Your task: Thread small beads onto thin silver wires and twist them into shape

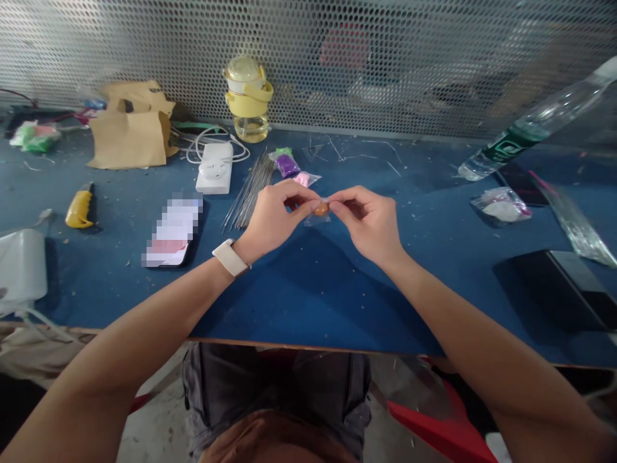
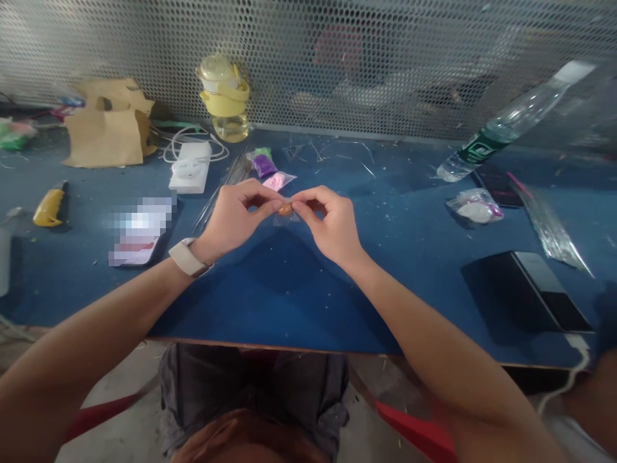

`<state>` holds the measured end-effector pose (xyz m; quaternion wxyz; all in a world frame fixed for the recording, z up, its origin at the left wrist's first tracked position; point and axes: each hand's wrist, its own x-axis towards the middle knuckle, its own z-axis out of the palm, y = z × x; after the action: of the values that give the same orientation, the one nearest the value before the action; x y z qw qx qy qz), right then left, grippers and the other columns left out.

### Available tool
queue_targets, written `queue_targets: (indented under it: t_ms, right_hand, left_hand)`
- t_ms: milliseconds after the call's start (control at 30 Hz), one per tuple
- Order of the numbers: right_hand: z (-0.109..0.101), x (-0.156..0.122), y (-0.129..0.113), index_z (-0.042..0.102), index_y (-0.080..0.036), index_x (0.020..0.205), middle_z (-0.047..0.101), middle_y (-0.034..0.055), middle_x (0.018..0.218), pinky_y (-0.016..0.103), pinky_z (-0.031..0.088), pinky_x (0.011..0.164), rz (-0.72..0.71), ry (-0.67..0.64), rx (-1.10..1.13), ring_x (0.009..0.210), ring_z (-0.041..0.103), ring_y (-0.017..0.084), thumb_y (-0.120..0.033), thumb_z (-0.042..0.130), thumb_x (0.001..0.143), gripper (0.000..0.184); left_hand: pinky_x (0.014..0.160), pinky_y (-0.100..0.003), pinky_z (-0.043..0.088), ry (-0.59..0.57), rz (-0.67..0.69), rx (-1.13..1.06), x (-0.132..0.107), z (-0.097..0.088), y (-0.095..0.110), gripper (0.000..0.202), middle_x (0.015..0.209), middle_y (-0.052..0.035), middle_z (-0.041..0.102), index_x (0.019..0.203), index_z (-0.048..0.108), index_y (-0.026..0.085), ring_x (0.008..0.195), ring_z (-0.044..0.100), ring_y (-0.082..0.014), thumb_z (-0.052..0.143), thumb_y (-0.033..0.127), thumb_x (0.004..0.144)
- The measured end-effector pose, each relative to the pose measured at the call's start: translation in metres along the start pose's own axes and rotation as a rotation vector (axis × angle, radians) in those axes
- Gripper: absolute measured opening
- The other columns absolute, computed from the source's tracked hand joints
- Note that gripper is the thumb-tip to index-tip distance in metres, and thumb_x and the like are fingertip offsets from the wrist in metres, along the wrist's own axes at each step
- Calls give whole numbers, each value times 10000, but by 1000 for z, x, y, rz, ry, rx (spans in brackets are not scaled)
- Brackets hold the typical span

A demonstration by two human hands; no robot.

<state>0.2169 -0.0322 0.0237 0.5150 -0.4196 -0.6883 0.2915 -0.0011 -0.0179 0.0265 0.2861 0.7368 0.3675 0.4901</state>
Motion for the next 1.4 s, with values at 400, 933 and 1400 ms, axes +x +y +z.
queue_targets:
  t_ms: [400, 933, 1400]
  right_hand:
    - [-4, -1, 0, 830, -274, 1014, 816, 48, 977, 439, 639, 863, -144, -45, -174, 904, 759, 242, -482, 743, 1093, 238]
    - [-4, -1, 1, 786, -251, 1006, 782, 33, 985, 363, 621, 791, -150, -108, -200, 872, 739, 203, -262, 720, 1089, 107]
    - [-3, -1, 0, 793, -261, 1007, 799, 23, 975, 383, 633, 794, -264, -15, -240, 838, 737, 201, -295, 780, 1052, 58]
  left_hand:
    - [736, -276, 584, -56, 57, 135, -2, 0, 6, 111, 969, -36, 839, 968, 853, 219, 842, 733, -141, 753, 197, 1013]
    - [731, -269, 547, -66, 214, 303, -3, 1, 2, 161, 919, -22, 763, 930, 770, 192, 791, 680, -126, 677, 98, 1022]
    - [674, -272, 518, 5, 337, 376, -4, 1, -1, 134, 921, -19, 705, 902, 672, 193, 755, 641, -121, 705, 108, 999]
